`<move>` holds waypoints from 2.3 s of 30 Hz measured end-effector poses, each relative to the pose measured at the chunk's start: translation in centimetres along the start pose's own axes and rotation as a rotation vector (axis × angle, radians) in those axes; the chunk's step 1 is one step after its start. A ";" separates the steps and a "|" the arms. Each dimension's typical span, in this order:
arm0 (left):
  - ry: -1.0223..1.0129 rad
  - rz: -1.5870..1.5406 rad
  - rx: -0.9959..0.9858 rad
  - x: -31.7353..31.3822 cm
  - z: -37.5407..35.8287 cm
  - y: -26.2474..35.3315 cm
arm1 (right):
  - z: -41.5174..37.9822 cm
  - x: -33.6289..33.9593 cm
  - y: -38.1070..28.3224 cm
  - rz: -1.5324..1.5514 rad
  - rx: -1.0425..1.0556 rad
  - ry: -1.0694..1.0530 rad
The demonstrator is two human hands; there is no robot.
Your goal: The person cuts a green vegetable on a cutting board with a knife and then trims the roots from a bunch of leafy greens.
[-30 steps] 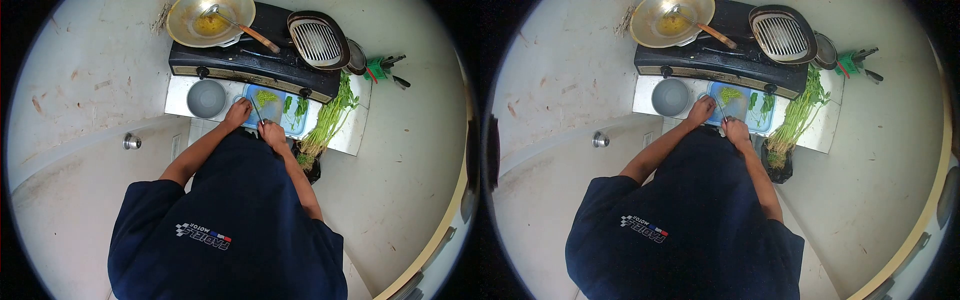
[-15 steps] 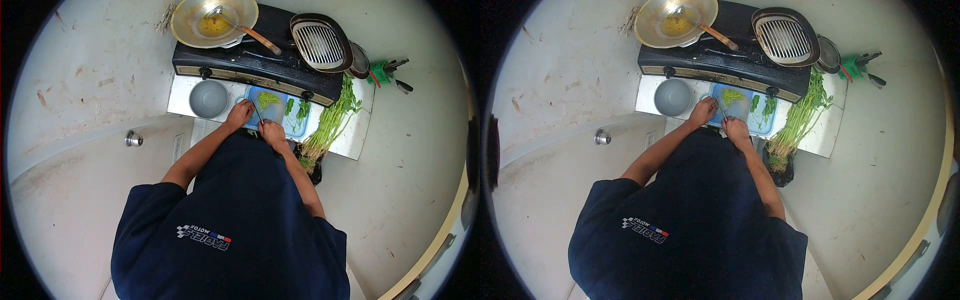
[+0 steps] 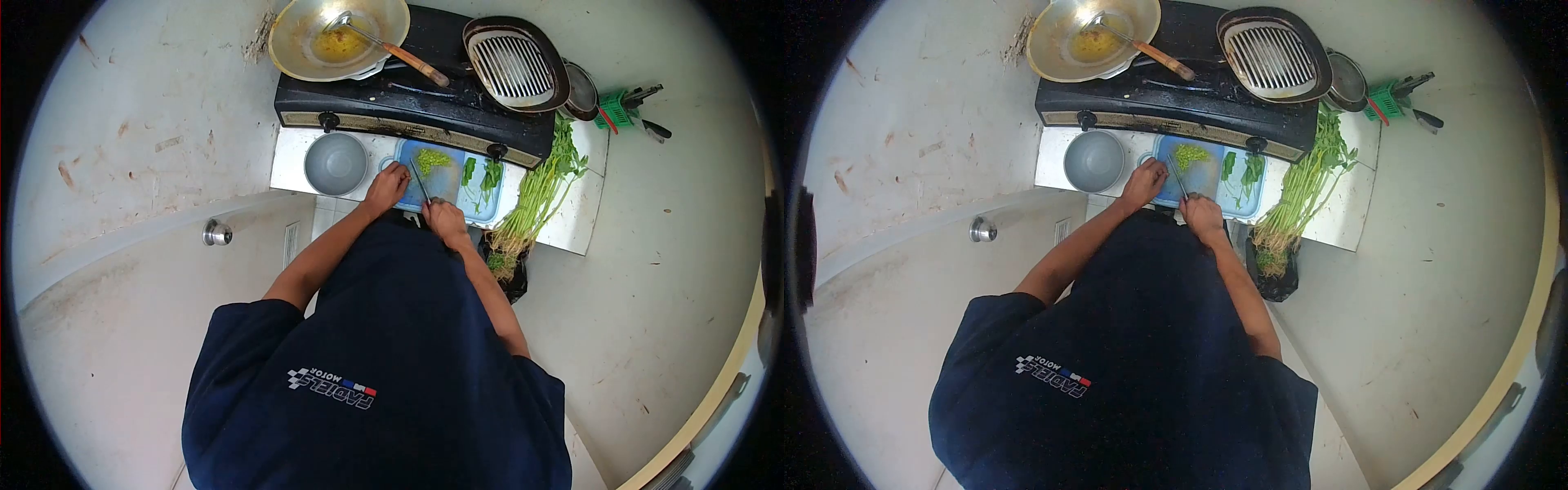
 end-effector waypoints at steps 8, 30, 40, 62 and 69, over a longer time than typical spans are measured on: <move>0.023 0.028 -0.007 0.1 0.1 0.2 | 0.6 -0.2 -0.1 0.015 0.009 -0.017; -0.010 -0.007 -0.024 0.5 0.1 0.5 | 1.2 0.4 -0.7 0.019 0.005 0.012; -0.031 -0.056 0.023 0.3 0.2 0.2 | 2.0 -0.6 -0.5 0.013 0.033 0.052; -0.039 -0.006 -0.020 -0.1 0.5 -0.4 | 0.7 0.0 -0.8 0.018 0.004 0.022; -0.037 0.000 -0.001 -0.2 0.5 -0.1 | 1.9 0.4 -1.2 0.019 0.045 0.048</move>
Point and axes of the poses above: each hand's wrist, its own z-axis towards the middle knuckle, its own x-axis out of the back of the hand, y = z × x, the point moved 7 cm from there along z, towards the middle knuckle, and after that the axes turned 9 degrees about x, right-handed, at the moved point
